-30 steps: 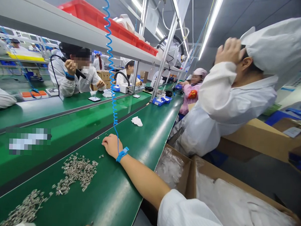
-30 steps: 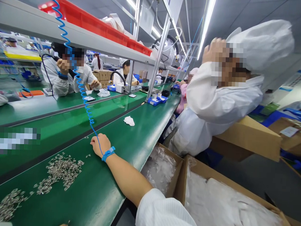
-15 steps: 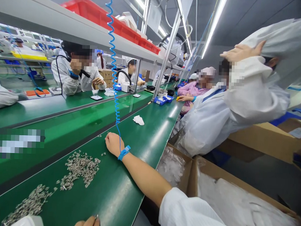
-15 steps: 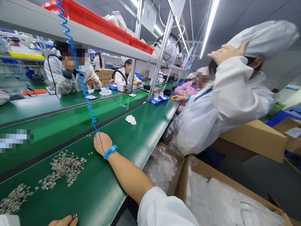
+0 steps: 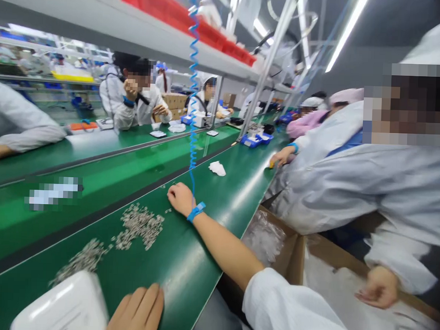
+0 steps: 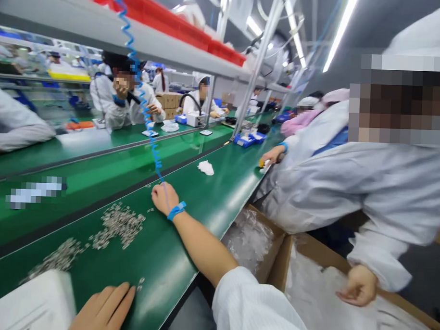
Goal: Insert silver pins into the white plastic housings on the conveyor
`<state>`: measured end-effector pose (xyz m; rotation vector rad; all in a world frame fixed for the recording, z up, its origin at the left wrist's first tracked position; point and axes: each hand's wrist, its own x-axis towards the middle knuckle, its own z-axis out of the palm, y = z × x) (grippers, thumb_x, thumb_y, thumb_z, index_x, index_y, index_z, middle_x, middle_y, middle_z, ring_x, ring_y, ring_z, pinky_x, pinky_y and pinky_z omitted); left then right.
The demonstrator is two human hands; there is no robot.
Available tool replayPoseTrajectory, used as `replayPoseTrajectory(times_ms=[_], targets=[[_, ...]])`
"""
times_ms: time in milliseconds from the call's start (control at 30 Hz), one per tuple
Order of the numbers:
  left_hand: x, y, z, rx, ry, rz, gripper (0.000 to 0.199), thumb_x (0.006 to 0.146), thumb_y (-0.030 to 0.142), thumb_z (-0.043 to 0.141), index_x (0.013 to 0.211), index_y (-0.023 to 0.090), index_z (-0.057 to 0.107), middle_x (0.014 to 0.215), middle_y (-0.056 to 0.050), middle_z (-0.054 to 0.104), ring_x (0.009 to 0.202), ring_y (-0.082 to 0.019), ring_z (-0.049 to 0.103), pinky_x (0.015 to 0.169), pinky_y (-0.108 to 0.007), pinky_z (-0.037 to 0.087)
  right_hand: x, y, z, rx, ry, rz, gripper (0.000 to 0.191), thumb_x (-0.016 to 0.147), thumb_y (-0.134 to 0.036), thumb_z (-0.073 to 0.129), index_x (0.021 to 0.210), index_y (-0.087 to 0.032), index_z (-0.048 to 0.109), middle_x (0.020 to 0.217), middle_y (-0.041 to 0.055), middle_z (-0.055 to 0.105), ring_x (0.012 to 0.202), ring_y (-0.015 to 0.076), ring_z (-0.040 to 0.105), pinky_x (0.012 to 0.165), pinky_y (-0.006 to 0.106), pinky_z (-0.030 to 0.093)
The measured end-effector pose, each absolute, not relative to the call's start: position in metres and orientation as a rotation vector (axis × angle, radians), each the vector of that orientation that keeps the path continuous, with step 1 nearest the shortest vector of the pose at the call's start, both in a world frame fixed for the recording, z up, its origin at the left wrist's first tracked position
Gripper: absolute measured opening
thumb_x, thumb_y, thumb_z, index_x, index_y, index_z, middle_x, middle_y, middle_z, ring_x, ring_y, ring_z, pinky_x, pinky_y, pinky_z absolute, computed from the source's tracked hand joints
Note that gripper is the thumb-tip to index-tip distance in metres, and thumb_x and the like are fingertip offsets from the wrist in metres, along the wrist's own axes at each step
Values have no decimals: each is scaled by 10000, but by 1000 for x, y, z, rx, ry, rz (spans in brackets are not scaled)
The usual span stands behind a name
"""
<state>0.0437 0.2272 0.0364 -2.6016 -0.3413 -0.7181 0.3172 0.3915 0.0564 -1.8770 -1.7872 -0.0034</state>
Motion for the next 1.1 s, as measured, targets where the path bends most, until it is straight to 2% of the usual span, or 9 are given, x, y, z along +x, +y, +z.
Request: replayPoseTrajectory(times_ms=[100,367,433,500,567,767,833,933,1100], targets=[[52,212,56,-2678,-592,-680,338,911,-19,388,1005,69,701,1020,-137,656,858,-237,556,731,-372,405,320,389,57,-1844,-1793,83,197,968,-218,539,894,-180,717,935,73,622,932,179,557,837,270,405],[55,194,63,-3001,-473,-791,206,921,58,531,1099,68,634,955,-119,639,813,-220,511,710,-378,411,323,392,51,-1848,-1758,121,158,939,-199,552,886,-174,699,955,68,605,885,175,541,800,277,392],[57,192,65,-3064,-498,-703,275,926,127,533,1182,75,618,1140,-161,641,916,-256,537,772,-412,450,322,392,51,-1852,-1759,104,154,933,-192,552,875,-177,693,951,64,603,876,173,537,783,276,387],[60,191,67,-3029,-647,-610,359,924,186,533,1258,70,591,1399,-211,535,1041,-309,533,832,-456,470,322,392,51,-1849,-1761,99,152,933,-198,552,874,-175,690,954,65,601,871,173,533,773,276,384],[61,191,68,-2969,-761,-627,376,919,188,534,1269,60,582,1483,-227,463,1098,-332,522,860,-469,473,322,393,51,-1842,-1761,102,150,931,-199,551,872,-172,687,951,66,600,862,172,528,765,276,381],[61,193,69,-2961,-636,-718,215,928,151,511,1083,107,652,1043,-141,648,905,-257,560,769,-394,464,321,392,51,-1843,-1745,67,139,915,-191,550,838,-175,665,923,51,599,846,164,529,739,277,365],[61,194,67,-2924,-682,-645,289,924,197,508,1156,99,651,1185,-171,641,990,-287,566,800,-411,474,321,392,51,-1847,-1747,48,139,915,-194,548,835,-180,660,915,45,600,850,161,529,735,274,361],[61,197,65,-2857,-728,-555,475,907,270,530,1337,75,583,1513,-189,472,1200,-344,506,923,-455,473,321,393,50,-1849,-1751,40,139,914,-191,544,836,-180,659,915,44,598,836,158,522,727,273,357],[60,196,65,-2888,-777,-507,457,920,280,520,1337,109,597,1566,-135,440,1216,-325,492,963,-455,463,322,394,48,-1825,-1753,76,135,907,-180,547,829,-171,657,919,55,589,827,161,512,732,275,362]])
